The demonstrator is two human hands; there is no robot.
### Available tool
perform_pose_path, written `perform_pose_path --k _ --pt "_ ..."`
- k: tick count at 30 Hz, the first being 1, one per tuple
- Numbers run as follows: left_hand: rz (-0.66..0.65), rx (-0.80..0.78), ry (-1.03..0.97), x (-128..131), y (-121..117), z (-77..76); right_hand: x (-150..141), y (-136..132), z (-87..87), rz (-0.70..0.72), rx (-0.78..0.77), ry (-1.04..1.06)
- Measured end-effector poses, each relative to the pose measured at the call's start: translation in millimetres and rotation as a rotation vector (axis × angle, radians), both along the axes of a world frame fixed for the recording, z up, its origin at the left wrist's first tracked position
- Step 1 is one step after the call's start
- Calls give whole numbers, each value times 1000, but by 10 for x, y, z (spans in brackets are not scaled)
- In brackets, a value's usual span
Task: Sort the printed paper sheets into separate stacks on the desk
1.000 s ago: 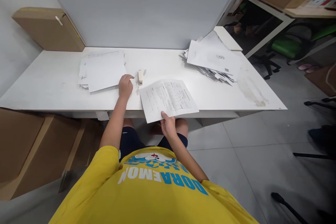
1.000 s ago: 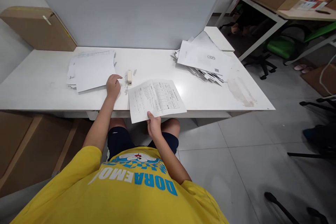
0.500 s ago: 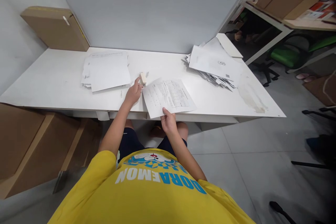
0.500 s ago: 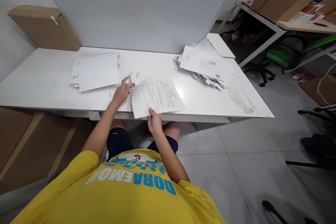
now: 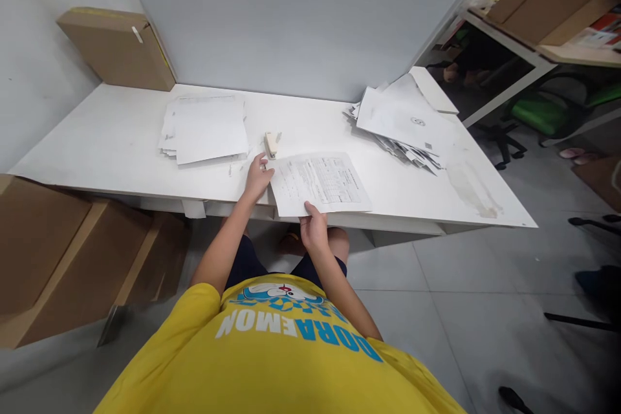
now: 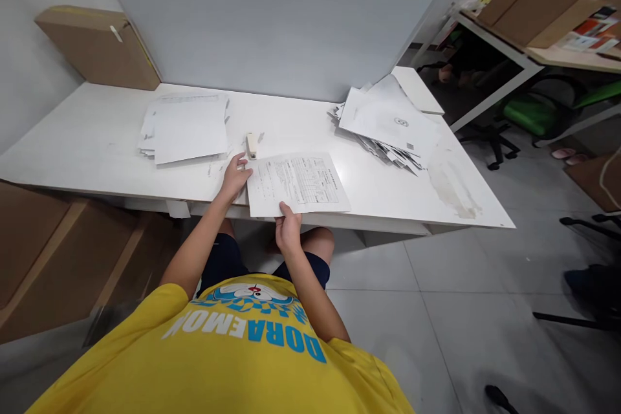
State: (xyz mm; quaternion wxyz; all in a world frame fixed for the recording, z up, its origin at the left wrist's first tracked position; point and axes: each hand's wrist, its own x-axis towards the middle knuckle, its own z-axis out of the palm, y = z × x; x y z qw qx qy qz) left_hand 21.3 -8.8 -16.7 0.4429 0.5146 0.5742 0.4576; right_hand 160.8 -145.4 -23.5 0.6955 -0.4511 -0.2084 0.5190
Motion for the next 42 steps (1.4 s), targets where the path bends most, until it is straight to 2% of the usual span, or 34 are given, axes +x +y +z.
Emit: perform_pose_path --k 5,14,17,25,30,38,42 --pt "0 64 226 -12 152 78 12 18 -41 13 -44 -4" --pt "-50 180 63 11 57 183 12 -14 -13 -35 -58 -37" --pt "-45 172 38 16 64 207 21 -12 -21 -44 -35 -45" --pt "20 82 307 -31 190 142 69 16 -124 -71 -60 -55" --pt "23 124 380 -20 236 125 78 20 -170 -67 -61 -78" --pt "20 143 504 -6 305 141 80 39 -81 9 -98 -85" --pt "-8 188 559 1 315 104 101 101 -114 -9 -108 -147"
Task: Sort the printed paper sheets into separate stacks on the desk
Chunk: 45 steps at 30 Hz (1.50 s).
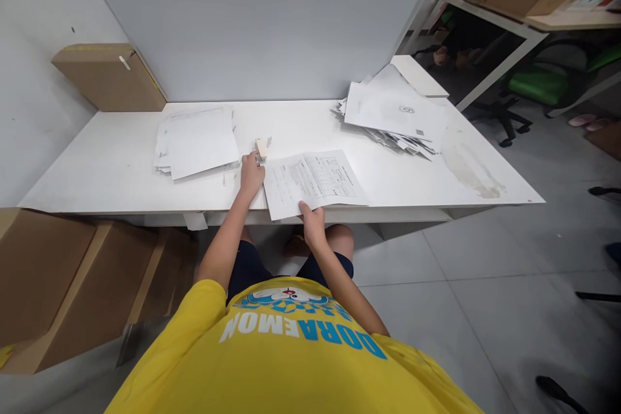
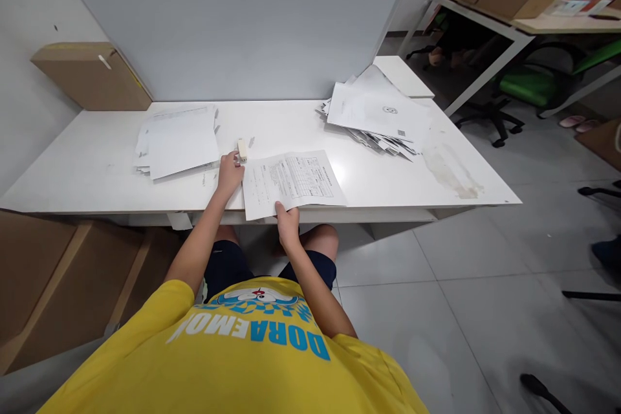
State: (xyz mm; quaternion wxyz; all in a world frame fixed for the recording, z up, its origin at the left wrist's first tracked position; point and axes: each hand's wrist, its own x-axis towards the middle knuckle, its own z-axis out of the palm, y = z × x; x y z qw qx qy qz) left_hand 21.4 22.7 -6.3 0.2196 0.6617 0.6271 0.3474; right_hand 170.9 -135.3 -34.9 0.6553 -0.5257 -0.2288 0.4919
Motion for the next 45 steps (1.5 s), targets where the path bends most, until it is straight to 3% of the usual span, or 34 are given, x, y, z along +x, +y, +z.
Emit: perform_pose_path --k 3,8,11,22,30,36,41,45 --pt "-101 84 132 -56 5 -13 15 45 -43 -13 -19 -19" --pt "-465 155 383 -238 68 36 26 84 -35 -17 -52 -34" --pt "-528 153 448 -303 104 71 45 105 7 -3 -57 -30" --pt "-413 145 622 -215 -25 134 172 115 10 52 -63 45" --pt "-429 146 445 -200 -27 111 181 105 0 36 -54 36" --pt "-417 163 442 -181 -45 115 188 118 -44 39 -44 18" --pt "-403 191 420 -171 -95 135 446 142 3 -129 -131 -43" --pt "-386 222 427 -181 -112 130 908 178 116 -322 -24 -148"
